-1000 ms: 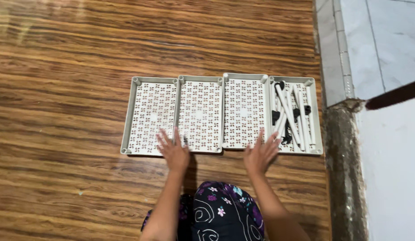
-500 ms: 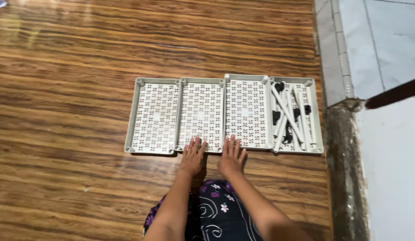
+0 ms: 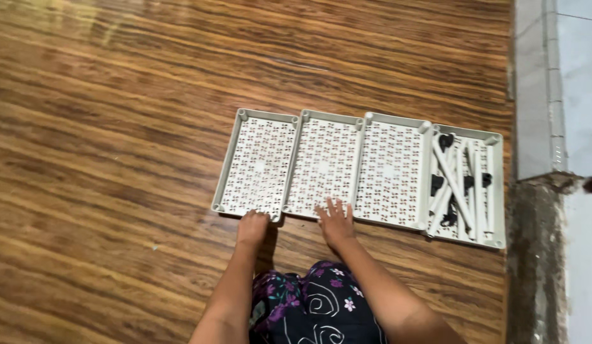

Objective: The person assembles a multi-tier plastic storage rack by inserting white plastic poles into the corners of perforated trays and attaching black connectors. The person arranges the trays, inserts the poles, and stacks the trays to form a vertical rack structure.

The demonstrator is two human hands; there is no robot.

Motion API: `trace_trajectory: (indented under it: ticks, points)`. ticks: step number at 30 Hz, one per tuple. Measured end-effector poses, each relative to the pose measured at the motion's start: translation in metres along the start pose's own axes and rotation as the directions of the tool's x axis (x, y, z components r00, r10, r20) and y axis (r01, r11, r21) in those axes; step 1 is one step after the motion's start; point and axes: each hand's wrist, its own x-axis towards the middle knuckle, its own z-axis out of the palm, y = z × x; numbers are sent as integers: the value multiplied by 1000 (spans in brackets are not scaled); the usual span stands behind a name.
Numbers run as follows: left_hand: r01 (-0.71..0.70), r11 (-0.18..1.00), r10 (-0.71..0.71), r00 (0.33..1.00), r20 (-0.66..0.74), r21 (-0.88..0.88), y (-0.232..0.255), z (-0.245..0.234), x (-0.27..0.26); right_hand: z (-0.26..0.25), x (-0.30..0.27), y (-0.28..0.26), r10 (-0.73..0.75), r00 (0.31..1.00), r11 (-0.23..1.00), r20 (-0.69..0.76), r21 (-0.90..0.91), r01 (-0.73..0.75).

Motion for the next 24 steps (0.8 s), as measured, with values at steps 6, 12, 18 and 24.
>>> trace_trajectory:
  ticks: [6,12,18,24]
  points:
    - [-265,843,-162,704,-691,-468,-11,-96,-21,-2,25,-35,119,992,930,-31,354,-101]
    - [-665,-204,-890,432,-148,-718,-69,-180,-42,-82,14,-76,83,995,140,-47,990,35]
    - [-428,-789,-514,853,91,-441,-120,-181,-95,-168,-26,-49,133,991,-177,26,984,-2]
    - [-255,-875,-256,965,-54,-412,-68,-176,-85,-152,-70,13,152,980,-119,-128,982,146]
